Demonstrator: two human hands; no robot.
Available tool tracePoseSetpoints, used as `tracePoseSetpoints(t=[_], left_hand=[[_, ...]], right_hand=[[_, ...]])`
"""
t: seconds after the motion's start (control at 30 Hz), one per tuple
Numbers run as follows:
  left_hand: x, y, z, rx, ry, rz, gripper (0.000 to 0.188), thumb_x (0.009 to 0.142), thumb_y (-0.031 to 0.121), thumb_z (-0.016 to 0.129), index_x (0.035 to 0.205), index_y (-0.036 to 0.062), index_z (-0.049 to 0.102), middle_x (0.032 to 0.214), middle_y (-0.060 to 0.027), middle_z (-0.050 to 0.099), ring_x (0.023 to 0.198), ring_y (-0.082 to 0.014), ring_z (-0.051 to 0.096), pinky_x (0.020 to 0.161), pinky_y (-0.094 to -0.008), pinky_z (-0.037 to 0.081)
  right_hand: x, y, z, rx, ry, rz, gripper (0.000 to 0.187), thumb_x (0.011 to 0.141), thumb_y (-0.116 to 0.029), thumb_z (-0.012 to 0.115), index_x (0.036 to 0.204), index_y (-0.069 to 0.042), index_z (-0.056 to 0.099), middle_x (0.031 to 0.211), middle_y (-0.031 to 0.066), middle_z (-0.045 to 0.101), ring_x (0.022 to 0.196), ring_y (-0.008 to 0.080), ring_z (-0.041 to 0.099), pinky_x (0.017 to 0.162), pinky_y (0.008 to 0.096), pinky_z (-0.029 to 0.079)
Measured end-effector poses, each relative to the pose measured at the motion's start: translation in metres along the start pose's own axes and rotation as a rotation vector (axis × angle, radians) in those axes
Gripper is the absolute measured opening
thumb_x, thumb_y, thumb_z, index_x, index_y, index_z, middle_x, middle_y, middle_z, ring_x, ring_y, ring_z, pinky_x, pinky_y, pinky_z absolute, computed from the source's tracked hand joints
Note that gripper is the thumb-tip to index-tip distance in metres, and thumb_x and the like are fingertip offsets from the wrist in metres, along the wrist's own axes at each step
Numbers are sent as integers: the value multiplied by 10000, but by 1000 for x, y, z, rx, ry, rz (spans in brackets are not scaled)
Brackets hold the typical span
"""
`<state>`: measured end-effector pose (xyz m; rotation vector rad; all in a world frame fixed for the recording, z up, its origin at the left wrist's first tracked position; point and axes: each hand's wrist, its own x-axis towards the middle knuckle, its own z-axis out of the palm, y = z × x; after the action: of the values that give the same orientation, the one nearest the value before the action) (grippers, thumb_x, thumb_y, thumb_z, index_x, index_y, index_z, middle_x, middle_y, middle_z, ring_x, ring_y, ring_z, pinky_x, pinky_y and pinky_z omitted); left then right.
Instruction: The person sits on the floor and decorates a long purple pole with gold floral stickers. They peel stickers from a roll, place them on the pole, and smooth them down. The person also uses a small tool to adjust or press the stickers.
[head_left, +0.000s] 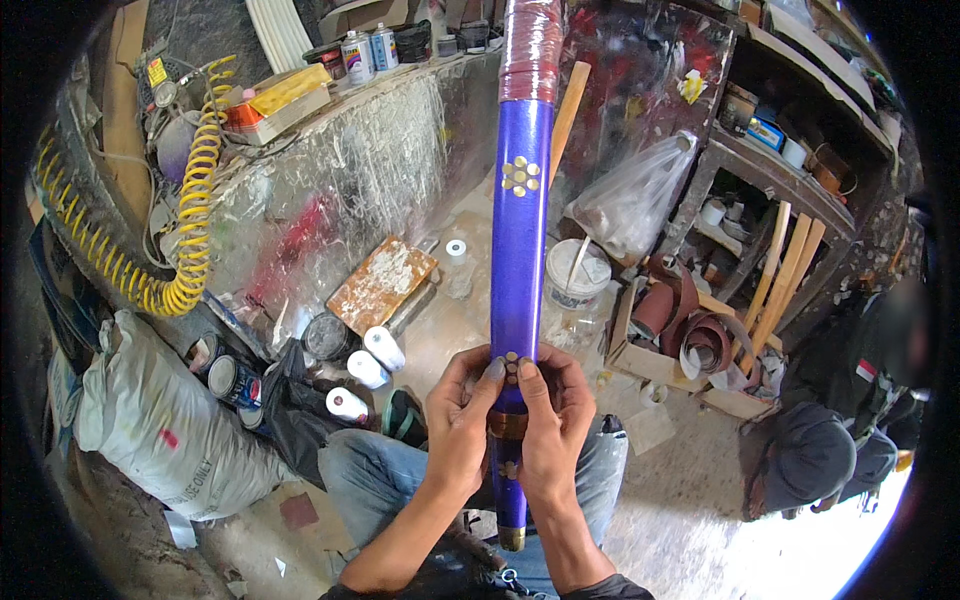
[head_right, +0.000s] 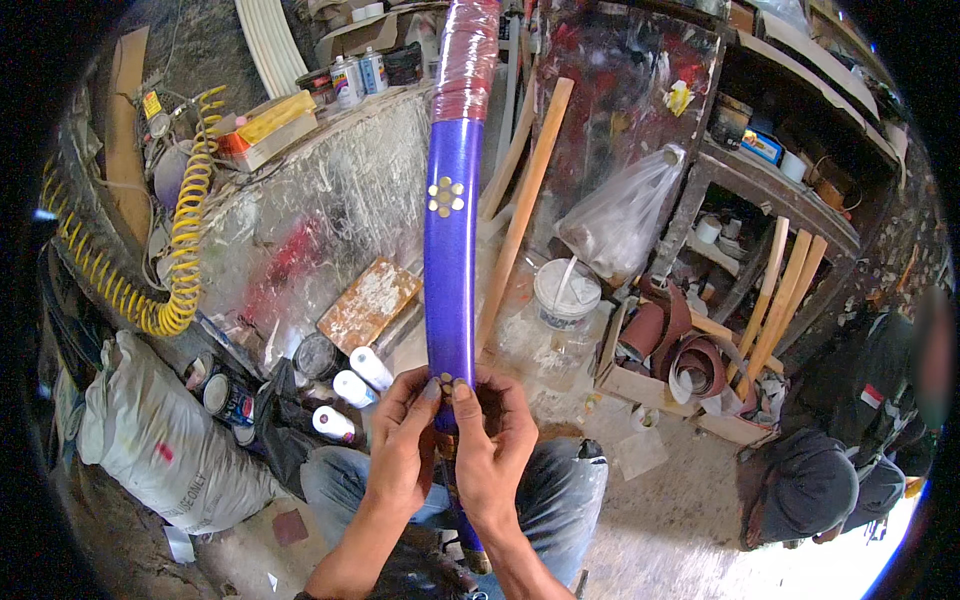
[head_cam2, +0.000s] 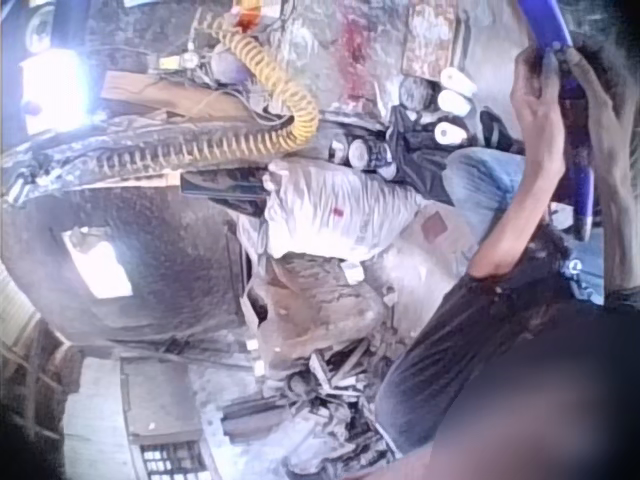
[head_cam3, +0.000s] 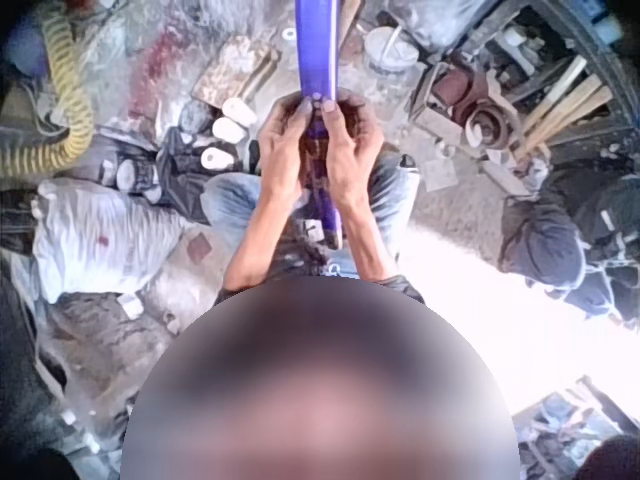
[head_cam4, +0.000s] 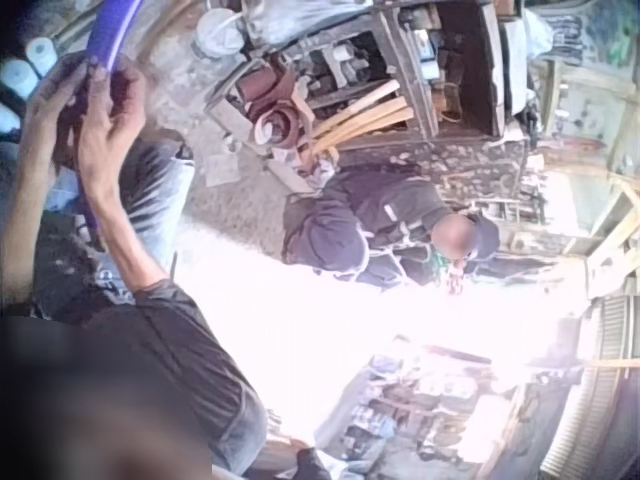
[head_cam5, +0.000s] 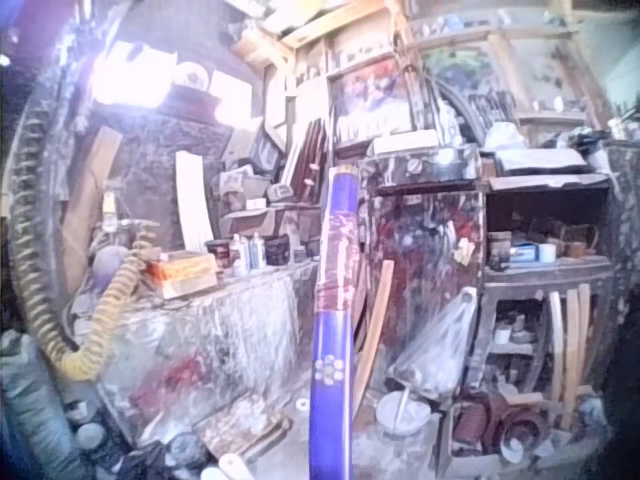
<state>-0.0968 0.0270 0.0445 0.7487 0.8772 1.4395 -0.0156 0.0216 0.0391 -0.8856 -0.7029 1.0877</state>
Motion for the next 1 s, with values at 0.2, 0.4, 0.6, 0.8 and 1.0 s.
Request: tracePoseSetpoints(t=[0.2, 0.4, 0.6, 0.8, 1.0], left_hand=[[2, 9, 12, 64, 9, 125, 264, 946, 149, 591, 1149, -17, 561, 960, -39, 635, 844, -90, 593, 768, -249, 477], [5, 19, 30, 97, 64, 122, 192, 920, 137, 640, 1034, -11, 597, 968, -57, 637, 870, -69, 571, 756, -224, 467], [5, 13, 27, 28, 7, 71, 166, 922, 153, 633, 1036, 38, 598, 914, -23, 634, 821, -58, 572, 722, -211, 468], [46, 29, 9, 75, -125, 198, 188, 951, 186, 590, 1066, 43, 549, 920, -19, 609, 814, -69, 574, 701, -224, 480], [71, 69, 19, -58, -205, 168, 224, 960, 223, 574, 1037, 21, 516, 884, -72, 638, 725, -138, 647, 630, -278, 555]], right_hand=[[7, -5, 5, -35, -6, -63, 212, 932, -105, 618, 1080, 45, 599, 958, 64, 647, 870, 89, 569, 784, 237, 470], [15, -18, 9, 49, 17, -21, 185, 944, -105, 597, 1056, 41, 612, 969, 53, 646, 886, 89, 565, 800, 239, 458], [13, -7, -1, 38, -37, -17, 235, 950, -138, 586, 1103, 39, 613, 956, 23, 632, 858, 76, 545, 771, 233, 454], [49, -11, 17, -201, -170, -143, 314, 954, -181, 578, 1171, 46, 590, 967, 54, 635, 860, 97, 557, 787, 255, 465], [19, -23, 10, -243, -328, 35, 637, 992, -336, 496, 1498, -59, 226, 1422, 154, 388, 1274, 255, 428, 1036, 409, 361]])
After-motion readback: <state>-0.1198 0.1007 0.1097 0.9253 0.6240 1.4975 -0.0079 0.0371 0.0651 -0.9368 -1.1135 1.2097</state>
